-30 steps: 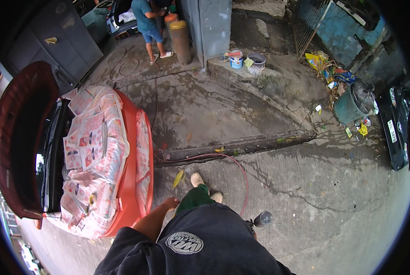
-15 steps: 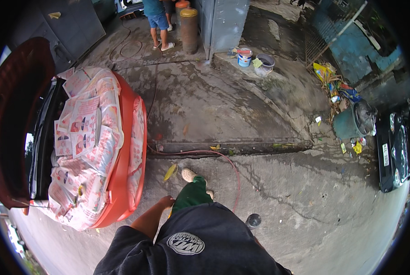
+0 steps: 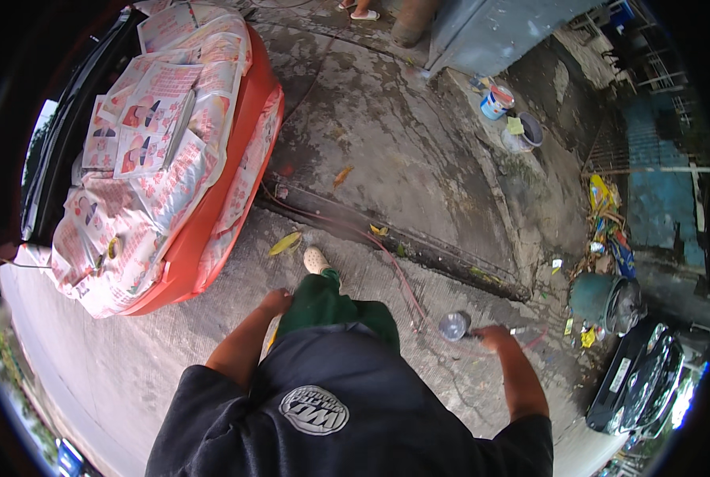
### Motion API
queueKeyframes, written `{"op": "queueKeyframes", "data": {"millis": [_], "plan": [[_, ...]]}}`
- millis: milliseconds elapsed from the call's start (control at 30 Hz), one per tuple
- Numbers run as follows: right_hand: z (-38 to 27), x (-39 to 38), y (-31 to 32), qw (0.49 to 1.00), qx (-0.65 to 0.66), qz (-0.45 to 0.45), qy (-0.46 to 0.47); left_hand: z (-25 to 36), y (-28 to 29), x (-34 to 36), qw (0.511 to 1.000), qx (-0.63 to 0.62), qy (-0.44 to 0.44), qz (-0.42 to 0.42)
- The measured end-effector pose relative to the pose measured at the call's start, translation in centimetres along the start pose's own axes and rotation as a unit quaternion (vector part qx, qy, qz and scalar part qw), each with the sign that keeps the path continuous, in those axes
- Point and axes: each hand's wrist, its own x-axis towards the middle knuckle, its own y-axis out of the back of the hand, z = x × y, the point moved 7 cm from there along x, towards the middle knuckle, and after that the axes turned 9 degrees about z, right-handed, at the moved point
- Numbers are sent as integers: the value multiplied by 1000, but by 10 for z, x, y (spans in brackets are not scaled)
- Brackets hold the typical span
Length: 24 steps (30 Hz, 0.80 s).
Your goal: The person uses a spray gun to apply red paint to a car bumper that is partially covered with newspaper. The person squats and moves around the bumper to apply the paint evenly.
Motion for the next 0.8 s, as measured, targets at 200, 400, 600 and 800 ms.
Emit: {"op": "queueKeyframes", "data": {"millis": [200,400,600,800], "plan": [[-48,154,237,949,-11,274,157,63,40,-23,996,-54,-53,48],[-227,292,333,841,91,381,373,153,30,-81,995,63,-75,-4],[-405,361,315,748,135,330,560,144,-15,-100,998,-34,56,25],[-483,425,231,730,451,160,488,214,5,-158,893,-372,240,-78]]}}
